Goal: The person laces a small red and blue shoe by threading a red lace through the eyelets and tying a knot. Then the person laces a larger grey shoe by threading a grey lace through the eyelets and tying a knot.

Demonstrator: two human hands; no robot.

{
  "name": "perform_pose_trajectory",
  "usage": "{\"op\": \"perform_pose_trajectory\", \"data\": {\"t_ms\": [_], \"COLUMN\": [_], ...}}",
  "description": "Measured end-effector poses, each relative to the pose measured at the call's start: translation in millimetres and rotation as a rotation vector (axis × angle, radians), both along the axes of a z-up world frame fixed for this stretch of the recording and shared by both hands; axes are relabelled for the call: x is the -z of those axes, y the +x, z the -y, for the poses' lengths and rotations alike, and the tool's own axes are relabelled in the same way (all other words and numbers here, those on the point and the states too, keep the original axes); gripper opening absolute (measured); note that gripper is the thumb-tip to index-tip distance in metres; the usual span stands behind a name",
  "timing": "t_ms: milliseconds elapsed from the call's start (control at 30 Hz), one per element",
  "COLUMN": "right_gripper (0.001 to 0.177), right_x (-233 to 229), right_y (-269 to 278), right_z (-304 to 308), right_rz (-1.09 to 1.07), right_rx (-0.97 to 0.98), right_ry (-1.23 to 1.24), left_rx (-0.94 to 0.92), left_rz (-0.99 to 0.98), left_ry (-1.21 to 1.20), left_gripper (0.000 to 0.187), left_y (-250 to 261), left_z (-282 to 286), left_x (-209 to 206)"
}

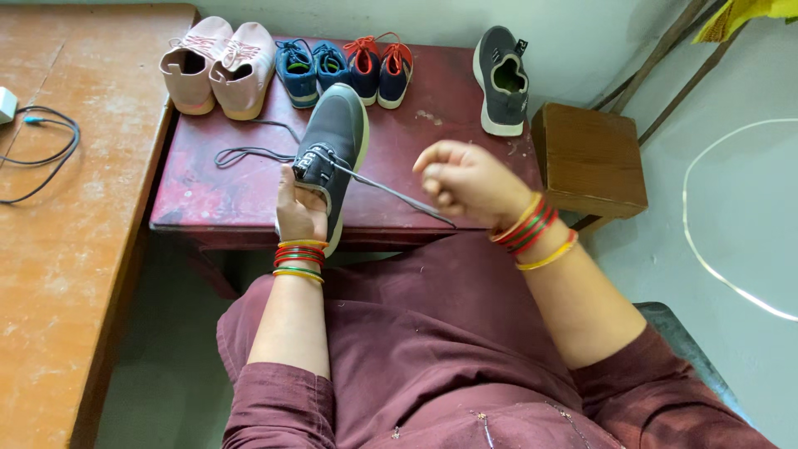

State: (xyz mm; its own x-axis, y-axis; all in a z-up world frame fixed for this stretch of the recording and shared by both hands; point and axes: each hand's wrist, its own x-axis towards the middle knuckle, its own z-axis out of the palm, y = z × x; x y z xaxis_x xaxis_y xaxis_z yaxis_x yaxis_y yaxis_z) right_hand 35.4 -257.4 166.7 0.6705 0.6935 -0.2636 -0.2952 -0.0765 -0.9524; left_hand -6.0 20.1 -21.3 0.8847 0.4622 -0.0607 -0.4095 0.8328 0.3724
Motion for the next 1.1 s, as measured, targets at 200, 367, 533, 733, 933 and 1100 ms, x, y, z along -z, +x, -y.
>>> {"op": "perform_pose_trajectory", "data": {"t_ms": [200,367,533,733,933,1100], "right_gripper": [0.046,0.064,0.033,0.034,0.027,0.031], "right_x": [90.5,134.8,168.7,176.9,140.4,93.5], "right_y": [19.4,40.7,55.4,88.5,108.6,122.2], "right_z": [-39.3,-78.9,-93.7,-29.4,56.8,79.0], "right_rz": [0.666,0.993,0.891,0.842,1.368,1.214], "right_rx": [-0.047,0.193,0.308,0.278,0.296,0.473], "right_ry": [-0.435,-0.524,-0.651,-0.591,-1.309,-1.261], "left_rx": [0.047,0.05,0.003,-0.239,-0.391,-0.442], "left_rz": [0.175,0.156,0.076,-0.366,-0.501,-0.512], "left_ry": [0.024,0.026,0.003,0.94,1.319,1.435], "left_gripper": [0.055,0.048,0.025,0.032,0.041,0.04], "left_y": [-19.0,-14.1,-1.6,3.5,14.1,19.3], "left_z": [9.4,25.6,19.3,7.4,7.8,20.4], "left_x": [-36.2,-40.5,-26.5,-7.6,11.5,30.8]}}
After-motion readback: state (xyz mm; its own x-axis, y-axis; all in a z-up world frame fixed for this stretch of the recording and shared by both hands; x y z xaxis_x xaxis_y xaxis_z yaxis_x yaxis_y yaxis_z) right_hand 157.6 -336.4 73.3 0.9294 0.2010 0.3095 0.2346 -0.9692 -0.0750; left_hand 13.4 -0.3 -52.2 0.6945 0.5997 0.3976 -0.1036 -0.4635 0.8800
